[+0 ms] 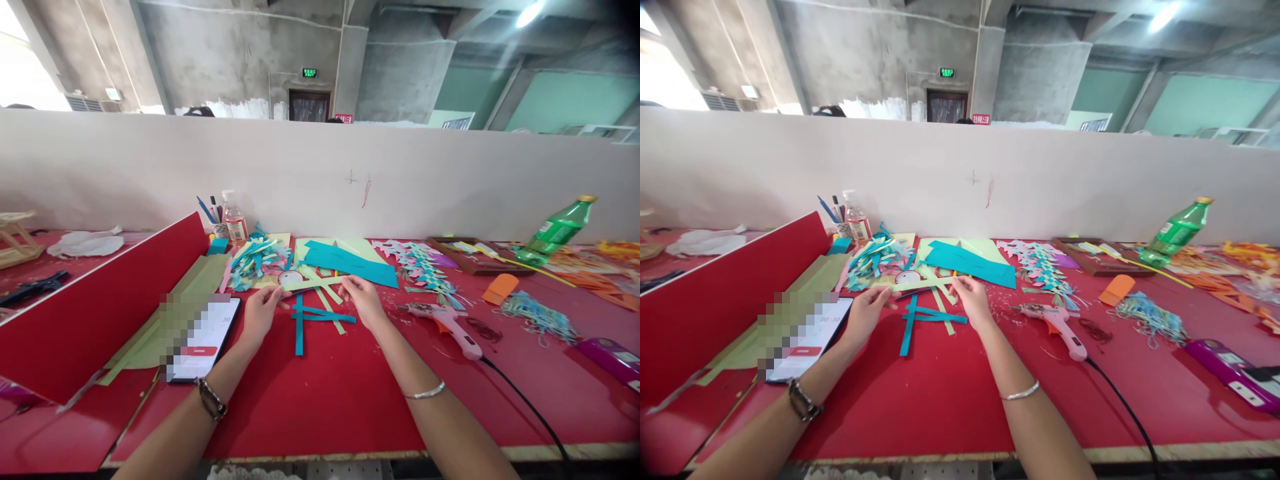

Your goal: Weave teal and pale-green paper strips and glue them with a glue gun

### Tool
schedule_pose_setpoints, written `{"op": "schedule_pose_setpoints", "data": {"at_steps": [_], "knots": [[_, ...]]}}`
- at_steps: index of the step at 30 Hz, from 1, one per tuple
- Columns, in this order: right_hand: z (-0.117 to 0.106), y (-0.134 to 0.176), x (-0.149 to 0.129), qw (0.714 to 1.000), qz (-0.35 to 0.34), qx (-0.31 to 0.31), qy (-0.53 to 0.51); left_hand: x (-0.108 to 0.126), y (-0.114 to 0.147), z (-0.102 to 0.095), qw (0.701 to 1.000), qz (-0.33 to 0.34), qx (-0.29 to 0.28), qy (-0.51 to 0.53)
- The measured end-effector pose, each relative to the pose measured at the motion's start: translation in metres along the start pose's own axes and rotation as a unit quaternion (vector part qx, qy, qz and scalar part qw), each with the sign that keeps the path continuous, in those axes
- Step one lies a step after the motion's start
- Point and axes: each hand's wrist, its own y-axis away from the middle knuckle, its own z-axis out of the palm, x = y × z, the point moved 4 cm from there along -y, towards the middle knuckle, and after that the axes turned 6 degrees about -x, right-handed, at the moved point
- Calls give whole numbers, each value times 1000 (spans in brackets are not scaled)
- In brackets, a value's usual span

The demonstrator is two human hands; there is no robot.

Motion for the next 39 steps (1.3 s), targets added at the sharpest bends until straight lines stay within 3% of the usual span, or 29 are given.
{"op": "schedule_pose_setpoints", "data": {"at_steps": [8, 14, 27, 31, 35, 37, 39], "knots": [[0, -2, 7, 995, 13, 30, -95, 0, 0, 1, 1000, -9, -1, 7], [-2, -1, 6, 996, 13, 60, -69, -3, 0, 3, 1000, -10, -14, 11], [-3, 0, 2, 998, 0, 63, -6, 2, 2, 4, 1000, -15, -17, -7], [-2, -1, 6, 997, -5, 72, 28, 2, 1, 3, 1000, -16, -22, 1], [-7, -1, 3, 988, -30, 128, 78, 5, 3, 5, 999, -4, -36, -24], [-7, 3, -7, 979, -66, 146, 127, 7, 4, 8, 998, 8, -52, -40], [0, 8, -22, 958, -133, 115, 225, 7, 5, 11, 996, 19, -72, -45]]}}
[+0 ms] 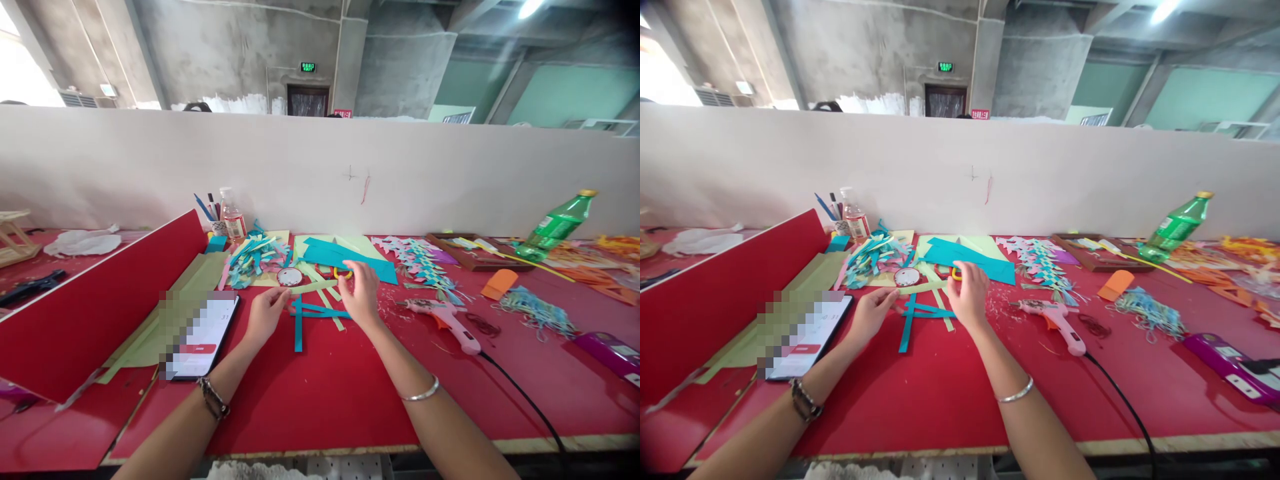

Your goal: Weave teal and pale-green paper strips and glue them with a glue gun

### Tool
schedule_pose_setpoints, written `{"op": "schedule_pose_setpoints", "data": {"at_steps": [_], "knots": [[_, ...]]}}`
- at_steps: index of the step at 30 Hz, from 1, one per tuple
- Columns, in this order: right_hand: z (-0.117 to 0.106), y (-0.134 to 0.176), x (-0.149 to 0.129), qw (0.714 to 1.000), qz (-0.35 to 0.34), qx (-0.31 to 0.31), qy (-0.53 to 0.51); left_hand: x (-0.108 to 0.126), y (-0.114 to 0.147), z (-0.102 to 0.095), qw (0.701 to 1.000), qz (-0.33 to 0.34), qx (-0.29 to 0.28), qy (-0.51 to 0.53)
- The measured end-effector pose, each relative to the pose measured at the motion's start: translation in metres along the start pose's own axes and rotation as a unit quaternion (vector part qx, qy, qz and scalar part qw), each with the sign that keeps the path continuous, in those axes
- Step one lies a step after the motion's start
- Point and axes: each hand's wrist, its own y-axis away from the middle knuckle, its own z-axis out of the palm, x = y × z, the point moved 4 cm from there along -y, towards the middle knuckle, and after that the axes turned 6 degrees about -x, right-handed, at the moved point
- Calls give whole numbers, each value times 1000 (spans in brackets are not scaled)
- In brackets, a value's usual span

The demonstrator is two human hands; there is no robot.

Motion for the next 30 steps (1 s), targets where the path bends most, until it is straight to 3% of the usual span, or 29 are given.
{"op": "schedule_pose_setpoints", "data": {"at_steps": [3, 6, 15, 23, 30], "knots": [[11, 9, -26, 979, -128, -98, 124, 0, 0, 4, 1000, 6, -23, 11], [25, 18, -36, 958, -168, -182, 144, 1, 0, 5, 999, 14, -33, 19], [34, 20, -29, 964, -104, -224, 97, 0, 1, 8, 998, 17, -63, 5], [32, 15, -19, 968, -70, -239, 0, -1, -1, 2, 1000, -5, -14, 20], [27, 9, -12, 971, -48, -234, -17, -2, -2, -3, 1000, -13, 19, -12]]}}
